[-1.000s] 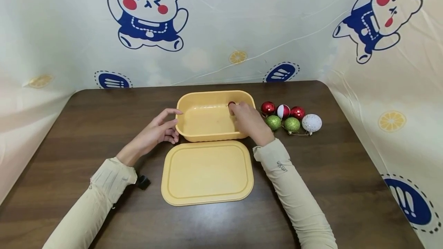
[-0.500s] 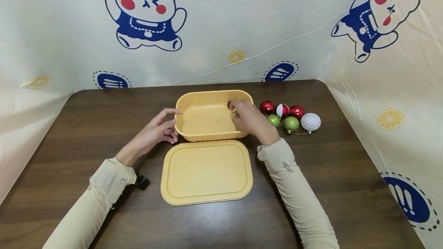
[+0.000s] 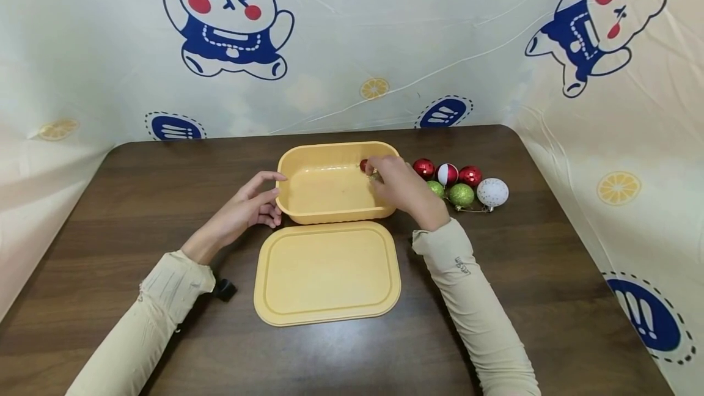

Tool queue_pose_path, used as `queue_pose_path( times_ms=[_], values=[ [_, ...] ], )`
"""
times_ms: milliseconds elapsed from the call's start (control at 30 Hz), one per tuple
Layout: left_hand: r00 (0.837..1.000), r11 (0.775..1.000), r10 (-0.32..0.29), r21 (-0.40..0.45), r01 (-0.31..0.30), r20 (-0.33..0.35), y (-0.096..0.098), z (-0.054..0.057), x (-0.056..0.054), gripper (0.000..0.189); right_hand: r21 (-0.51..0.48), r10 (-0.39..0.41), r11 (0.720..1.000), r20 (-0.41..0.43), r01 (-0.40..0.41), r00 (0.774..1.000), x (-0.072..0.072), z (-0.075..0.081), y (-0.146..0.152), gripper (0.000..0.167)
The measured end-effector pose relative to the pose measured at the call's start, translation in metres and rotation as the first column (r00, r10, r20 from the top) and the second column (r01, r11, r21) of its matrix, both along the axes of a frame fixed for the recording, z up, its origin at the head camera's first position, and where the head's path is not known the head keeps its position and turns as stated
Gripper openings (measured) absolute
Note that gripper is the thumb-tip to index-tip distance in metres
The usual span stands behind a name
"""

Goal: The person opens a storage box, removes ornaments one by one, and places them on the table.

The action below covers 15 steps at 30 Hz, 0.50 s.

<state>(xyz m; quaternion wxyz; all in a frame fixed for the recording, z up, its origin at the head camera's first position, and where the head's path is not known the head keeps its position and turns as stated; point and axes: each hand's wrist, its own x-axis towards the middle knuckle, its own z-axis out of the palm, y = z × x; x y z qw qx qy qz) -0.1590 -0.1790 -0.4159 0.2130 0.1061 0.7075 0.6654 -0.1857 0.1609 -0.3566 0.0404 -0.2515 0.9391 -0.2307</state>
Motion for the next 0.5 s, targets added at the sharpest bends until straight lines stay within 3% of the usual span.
queue_pose_path(
  times_ms=[500],
  values=[
    [1.0, 1.0, 0.006, 0.006, -0.006, 0.004, 0.001, 0.0, 0.0, 0.04, 0.004, -0.041, 0.999, 0.008, 0.041, 0.999, 0.005, 0.012, 0.007, 0.019]
  ],
)
